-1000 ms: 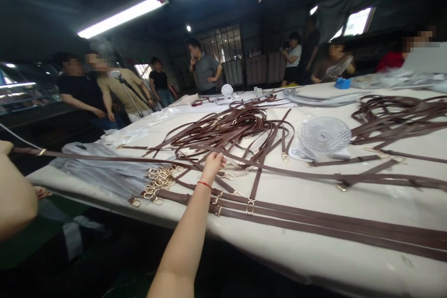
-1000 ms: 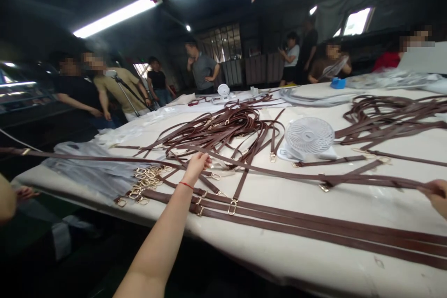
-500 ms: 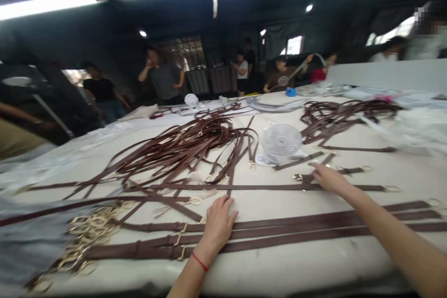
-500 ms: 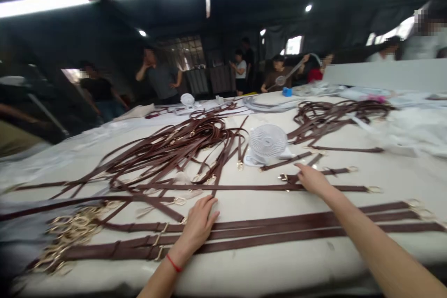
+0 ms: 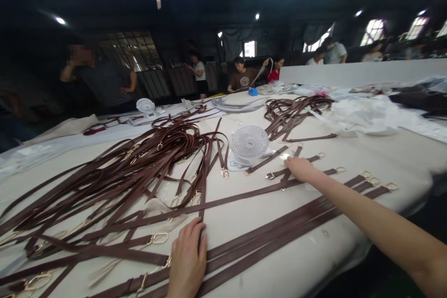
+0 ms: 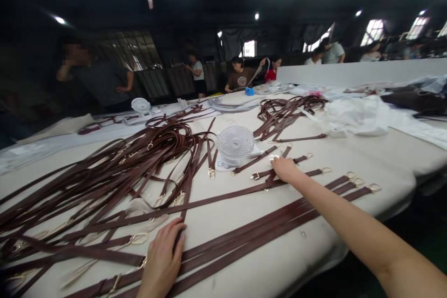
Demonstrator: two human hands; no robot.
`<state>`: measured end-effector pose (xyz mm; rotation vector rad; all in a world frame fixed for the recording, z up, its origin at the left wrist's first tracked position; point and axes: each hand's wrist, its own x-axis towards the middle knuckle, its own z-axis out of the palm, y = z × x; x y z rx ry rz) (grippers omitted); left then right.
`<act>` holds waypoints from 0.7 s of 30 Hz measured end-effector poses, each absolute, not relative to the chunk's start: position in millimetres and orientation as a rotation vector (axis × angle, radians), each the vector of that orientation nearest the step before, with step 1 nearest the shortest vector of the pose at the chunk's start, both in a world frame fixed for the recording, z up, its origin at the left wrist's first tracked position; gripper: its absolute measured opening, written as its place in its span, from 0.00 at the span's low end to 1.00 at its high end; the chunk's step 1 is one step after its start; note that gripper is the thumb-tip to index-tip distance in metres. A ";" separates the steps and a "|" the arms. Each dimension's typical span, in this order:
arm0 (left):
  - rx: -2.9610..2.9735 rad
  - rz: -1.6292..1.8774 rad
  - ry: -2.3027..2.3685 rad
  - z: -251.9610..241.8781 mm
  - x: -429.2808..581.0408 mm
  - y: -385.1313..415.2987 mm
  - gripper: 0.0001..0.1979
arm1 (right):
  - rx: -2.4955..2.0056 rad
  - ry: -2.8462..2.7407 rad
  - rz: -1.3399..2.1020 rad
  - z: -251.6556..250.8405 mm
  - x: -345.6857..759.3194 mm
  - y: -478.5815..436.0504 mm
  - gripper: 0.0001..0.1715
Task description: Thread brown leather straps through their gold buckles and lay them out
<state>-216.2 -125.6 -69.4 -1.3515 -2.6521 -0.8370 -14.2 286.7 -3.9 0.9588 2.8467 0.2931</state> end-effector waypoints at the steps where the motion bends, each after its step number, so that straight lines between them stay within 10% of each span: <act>1: -1.348 -0.825 -2.652 -69.0 -215.9 -125.2 0.16 | 0.964 2.844 0.305 -3.6 -13.5 289.4 0.18; 21: -1.300 -0.796 -2.672 -65.9 -215.1 -123.1 0.15 | 0.648 3.031 0.178 -18.4 -65.6 294.3 0.31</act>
